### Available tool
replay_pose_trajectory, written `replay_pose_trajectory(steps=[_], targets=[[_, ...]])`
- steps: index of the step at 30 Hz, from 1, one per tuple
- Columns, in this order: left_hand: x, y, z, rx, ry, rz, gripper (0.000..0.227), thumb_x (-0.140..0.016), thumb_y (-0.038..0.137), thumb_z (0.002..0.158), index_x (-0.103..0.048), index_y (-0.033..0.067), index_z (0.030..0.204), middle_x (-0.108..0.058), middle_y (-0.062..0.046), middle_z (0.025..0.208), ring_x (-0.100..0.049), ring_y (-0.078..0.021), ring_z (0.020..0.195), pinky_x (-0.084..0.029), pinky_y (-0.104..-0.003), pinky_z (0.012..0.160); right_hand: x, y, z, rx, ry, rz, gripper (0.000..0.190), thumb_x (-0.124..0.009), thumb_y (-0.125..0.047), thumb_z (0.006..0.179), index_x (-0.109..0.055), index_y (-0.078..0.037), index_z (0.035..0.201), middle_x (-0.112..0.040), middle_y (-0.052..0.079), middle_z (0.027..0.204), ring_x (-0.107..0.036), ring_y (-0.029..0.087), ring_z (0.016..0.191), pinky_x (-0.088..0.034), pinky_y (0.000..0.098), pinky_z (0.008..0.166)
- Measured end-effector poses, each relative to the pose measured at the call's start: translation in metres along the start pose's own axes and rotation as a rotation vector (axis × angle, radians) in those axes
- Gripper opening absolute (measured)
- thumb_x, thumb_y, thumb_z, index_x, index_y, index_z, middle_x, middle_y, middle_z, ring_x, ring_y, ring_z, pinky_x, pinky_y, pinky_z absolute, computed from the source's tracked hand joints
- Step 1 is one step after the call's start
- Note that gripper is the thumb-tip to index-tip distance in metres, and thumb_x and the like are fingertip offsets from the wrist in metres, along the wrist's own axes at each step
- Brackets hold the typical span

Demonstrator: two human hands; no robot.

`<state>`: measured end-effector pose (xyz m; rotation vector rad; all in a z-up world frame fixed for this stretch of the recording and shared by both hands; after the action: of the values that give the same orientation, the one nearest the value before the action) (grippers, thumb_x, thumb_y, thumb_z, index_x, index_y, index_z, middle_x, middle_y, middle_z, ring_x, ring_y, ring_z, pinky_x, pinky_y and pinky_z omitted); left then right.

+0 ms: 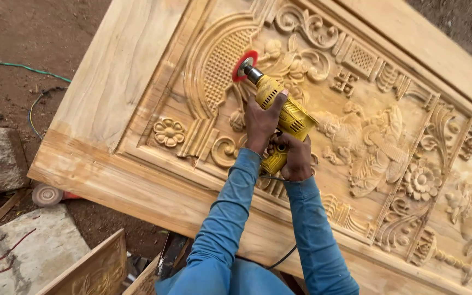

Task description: The person plugs a power cord into an extension box and uses a power tool with a brush attachment to clean the intricate carvings on a large wooden door. Throughout the process, they move the tool across different sections and occasionally touch the wood surface by hand.

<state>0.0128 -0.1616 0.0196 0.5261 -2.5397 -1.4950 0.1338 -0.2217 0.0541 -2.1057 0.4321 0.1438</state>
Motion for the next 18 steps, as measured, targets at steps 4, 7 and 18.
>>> replay_pose_trajectory(steps=[4, 7, 18], targets=[[0.004, -0.019, -0.043, -0.007, -0.004, -0.153, 0.082, -0.078, 0.060, 0.074, -0.058, -0.0060, 0.118, -0.072, -0.021, 0.108, -0.076, -0.0289, 0.092, -0.066, -0.039, 0.079, 0.022, 0.016, -0.027, -0.036, 0.036, 0.005, 0.028, -0.058, 0.007, 0.078, -0.061, 0.010, 0.106, -0.066, 0.012, 0.082, -0.066, 0.022, 0.062, -0.061, 0.0363, 0.057], [-0.004, -0.037, -0.055, -0.064, 0.049, -0.182, 0.079, -0.080, 0.057, 0.077, -0.057, -0.0065, 0.119, -0.070, -0.020, 0.109, -0.074, -0.0276, 0.095, -0.064, -0.039, 0.082, 0.043, 0.015, -0.040, -0.046, 0.037, -0.058, 0.031, -0.056, 0.005, 0.077, -0.063, 0.008, 0.107, -0.066, 0.013, 0.079, -0.064, 0.023, 0.058, -0.056, 0.0343, 0.051], [0.027, -0.022, -0.065, -0.123, 0.198, -0.378, 0.080, -0.082, 0.050, 0.080, -0.054, -0.0081, 0.127, -0.072, -0.018, 0.111, -0.074, -0.0264, 0.094, -0.061, -0.039, 0.082, 0.028, 0.018, -0.030, -0.100, -0.129, -0.171, 0.035, -0.056, 0.000, 0.078, -0.063, 0.003, 0.112, -0.067, 0.012, 0.080, -0.064, 0.020, 0.058, -0.054, 0.0334, 0.050]])
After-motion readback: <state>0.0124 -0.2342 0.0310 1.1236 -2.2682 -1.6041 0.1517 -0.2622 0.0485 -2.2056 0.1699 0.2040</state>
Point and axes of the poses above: each hand's wrist, its own z-axis towards the middle knuckle, its own x-axis out of the back of the hand, y = z × x, the point moved 5 cm from there along z, towards the middle knuckle
